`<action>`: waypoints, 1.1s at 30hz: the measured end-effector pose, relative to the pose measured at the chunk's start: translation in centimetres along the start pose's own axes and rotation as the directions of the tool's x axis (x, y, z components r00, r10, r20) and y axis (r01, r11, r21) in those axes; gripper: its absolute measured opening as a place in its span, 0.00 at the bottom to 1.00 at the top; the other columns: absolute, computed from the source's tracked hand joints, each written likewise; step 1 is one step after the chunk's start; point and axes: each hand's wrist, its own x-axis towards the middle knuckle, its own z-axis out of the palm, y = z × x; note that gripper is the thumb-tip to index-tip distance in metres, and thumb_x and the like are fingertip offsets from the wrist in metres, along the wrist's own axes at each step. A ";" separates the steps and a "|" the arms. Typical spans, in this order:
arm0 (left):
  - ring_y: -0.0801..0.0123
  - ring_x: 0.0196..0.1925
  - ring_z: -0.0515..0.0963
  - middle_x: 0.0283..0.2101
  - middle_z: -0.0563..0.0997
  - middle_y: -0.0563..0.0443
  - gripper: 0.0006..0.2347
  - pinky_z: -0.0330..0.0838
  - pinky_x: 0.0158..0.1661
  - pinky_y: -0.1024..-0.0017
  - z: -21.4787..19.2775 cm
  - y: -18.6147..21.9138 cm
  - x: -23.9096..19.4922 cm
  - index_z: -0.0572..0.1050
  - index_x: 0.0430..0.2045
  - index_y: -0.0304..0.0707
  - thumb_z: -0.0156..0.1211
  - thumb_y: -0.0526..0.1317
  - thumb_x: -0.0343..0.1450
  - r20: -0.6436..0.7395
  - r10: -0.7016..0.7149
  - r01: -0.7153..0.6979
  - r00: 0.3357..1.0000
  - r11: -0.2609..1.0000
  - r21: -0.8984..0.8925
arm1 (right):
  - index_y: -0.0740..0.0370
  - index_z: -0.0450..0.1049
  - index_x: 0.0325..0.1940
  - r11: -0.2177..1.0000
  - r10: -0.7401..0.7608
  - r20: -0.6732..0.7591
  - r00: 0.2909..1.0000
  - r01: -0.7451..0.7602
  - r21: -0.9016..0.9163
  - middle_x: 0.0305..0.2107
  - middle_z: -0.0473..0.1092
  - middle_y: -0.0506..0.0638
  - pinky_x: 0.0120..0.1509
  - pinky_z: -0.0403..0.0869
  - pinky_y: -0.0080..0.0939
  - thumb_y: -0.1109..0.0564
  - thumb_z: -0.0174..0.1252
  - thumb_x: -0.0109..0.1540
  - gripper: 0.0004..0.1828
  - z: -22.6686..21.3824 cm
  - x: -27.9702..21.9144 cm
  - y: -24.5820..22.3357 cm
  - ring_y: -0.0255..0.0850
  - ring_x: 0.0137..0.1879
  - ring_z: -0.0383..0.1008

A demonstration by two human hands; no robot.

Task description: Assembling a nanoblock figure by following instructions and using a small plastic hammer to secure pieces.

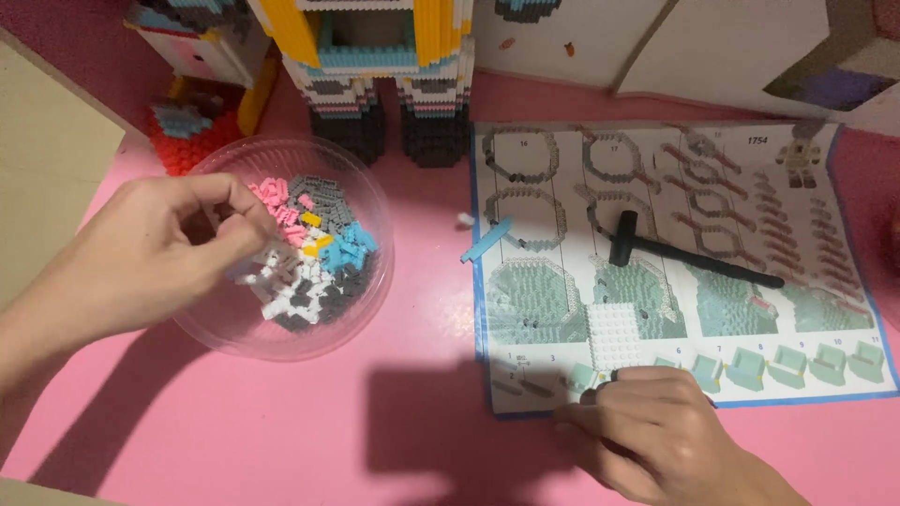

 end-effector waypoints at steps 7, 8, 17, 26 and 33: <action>0.68 0.19 0.60 0.15 0.62 0.53 0.12 0.63 0.27 0.63 0.1 -1.5 0.1 0.63 0.13 0.42 0.50 0.41 0.69 0.068 0.201 -0.052 0.977 0.538 -0.841 | 0.62 0.80 0.37 0.999 -0.003 -0.021 1.000 0.003 0.035 0.17 0.65 0.47 0.24 0.61 0.40 0.59 0.61 0.64 0.05 0.0 0.1 -0.1 0.41 0.19 0.62; 0.68 0.19 0.60 0.15 0.62 0.53 0.12 0.63 0.27 0.63 0.2 -1.7 0.3 0.63 0.13 0.42 0.50 0.41 0.69 0.071 0.203 -0.050 0.977 0.538 -0.841 | 0.62 0.80 0.37 0.999 0.001 -0.021 1.000 0.000 0.034 0.17 0.65 0.47 0.24 0.61 0.40 0.59 0.61 0.64 0.05 -0.1 0.3 -0.1 0.41 0.19 0.62; 0.73 0.24 0.55 0.23 0.59 0.55 0.08 0.53 0.26 0.77 0.5 -1.2 -0.3 0.71 0.25 0.35 0.53 0.41 0.70 0.140 -0.007 0.139 0.990 -0.056 -0.989 | 0.59 0.80 0.43 0.962 -0.083 0.018 0.996 0.085 -0.259 0.24 0.72 0.45 0.24 0.69 0.45 0.54 0.63 0.67 0.07 -1.1 8.4 1.2 0.42 0.24 0.71; 0.72 0.29 0.88 0.24 0.93 0.73 0.13 0.78 0.39 0.71 -1.9 -5.9 -0.5 0.83 0.43 1.04 0.58 0.61 0.69 0.146 0.053 -0.145 0.988 0.650 0.746 | 0.64 0.77 0.52 0.956 0.181 0.090 0.979 -0.153 -0.251 0.50 0.74 0.57 0.50 0.77 0.57 0.50 0.60 0.70 0.15 3.4 16.0 6.4 0.55 0.58 0.73; 0.66 0.25 0.74 0.20 0.73 0.63 0.11 0.68 0.33 0.65 -1.1 -5.2 0.5 0.65 0.15 0.61 0.50 0.52 0.69 0.342 0.132 -0.367 0.930 0.349 0.862 | 0.58 0.82 0.45 0.968 0.135 0.082 0.987 -0.114 -0.224 0.43 0.72 0.52 0.43 0.76 0.53 0.57 0.61 0.69 0.06 4.1 15.8 7.6 0.50 0.49 0.75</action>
